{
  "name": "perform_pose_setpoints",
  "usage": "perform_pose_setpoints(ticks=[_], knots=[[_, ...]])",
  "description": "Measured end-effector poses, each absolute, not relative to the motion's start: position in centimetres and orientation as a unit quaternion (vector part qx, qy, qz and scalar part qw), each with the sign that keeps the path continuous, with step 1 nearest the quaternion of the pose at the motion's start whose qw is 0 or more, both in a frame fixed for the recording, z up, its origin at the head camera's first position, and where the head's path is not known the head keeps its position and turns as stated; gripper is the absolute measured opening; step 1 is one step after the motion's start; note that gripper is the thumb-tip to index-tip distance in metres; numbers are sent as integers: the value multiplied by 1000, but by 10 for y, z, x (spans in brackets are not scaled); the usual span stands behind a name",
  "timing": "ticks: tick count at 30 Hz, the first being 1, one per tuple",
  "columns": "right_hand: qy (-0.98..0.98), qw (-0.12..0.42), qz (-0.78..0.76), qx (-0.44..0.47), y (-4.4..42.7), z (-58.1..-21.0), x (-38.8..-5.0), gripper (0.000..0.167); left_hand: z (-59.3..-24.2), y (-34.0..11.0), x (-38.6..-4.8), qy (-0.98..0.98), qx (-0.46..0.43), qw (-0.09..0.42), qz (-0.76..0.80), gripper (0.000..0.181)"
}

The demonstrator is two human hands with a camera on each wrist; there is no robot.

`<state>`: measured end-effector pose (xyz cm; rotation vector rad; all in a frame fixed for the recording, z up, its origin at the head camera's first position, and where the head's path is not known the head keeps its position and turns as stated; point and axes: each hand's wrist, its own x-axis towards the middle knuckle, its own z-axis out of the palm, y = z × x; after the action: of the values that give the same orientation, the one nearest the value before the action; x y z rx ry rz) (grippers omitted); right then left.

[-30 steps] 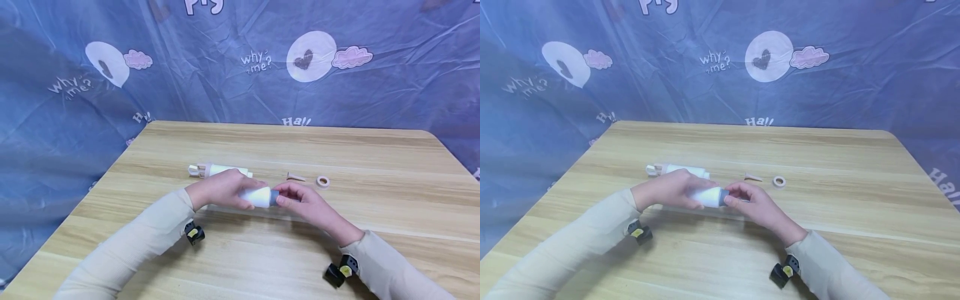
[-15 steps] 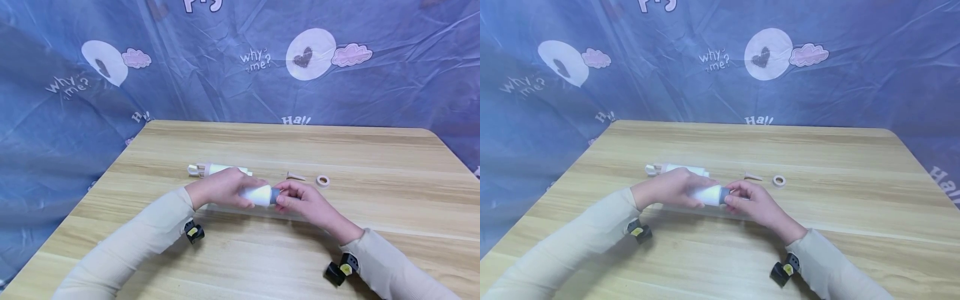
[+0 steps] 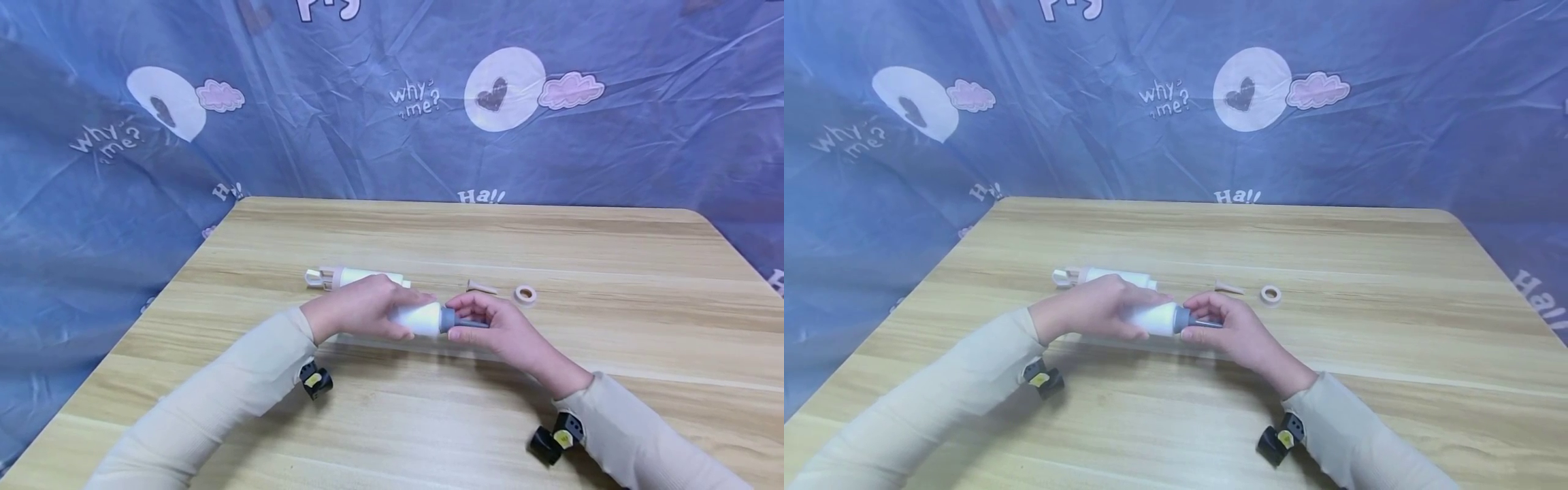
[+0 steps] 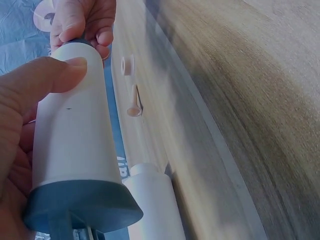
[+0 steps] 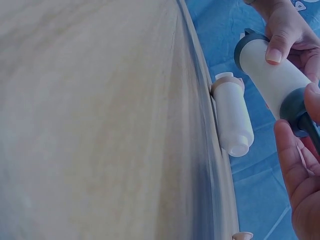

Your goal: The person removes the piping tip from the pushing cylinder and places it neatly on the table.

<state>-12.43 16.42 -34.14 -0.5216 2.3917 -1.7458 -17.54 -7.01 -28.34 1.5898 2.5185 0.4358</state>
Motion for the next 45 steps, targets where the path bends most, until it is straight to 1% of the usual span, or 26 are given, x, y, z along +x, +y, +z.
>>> perform_pose_setpoints(ticks=[8,16,19,26,29,32,36,45], knots=[[798,54,-574,-172,164,-340,-124,38,-282,-70,-175,836,526,62,141,55],[799,49,-575,-169,164,-340,-124,41,-282,-69,-175,840,519,72,143,55],[798,54,-573,-177,164,-341,-124,43,-282,-69,-175,840,519,69,144,56],[781,75,-594,-174,164,-341,-124,36,-283,-71,-176,838,520,64,152,55],[763,93,-617,-171,163,-340,-124,36,-283,-72,-175,837,522,59,153,55],[755,97,-626,-170,163,-339,-123,36,-283,-72,-174,835,526,51,155,55],[761,87,-621,-166,162,-338,-123,36,-283,-73,-174,832,529,44,158,54],[790,46,-588,-165,161,-340,-122,38,-281,-75,-174,831,532,41,157,56]])
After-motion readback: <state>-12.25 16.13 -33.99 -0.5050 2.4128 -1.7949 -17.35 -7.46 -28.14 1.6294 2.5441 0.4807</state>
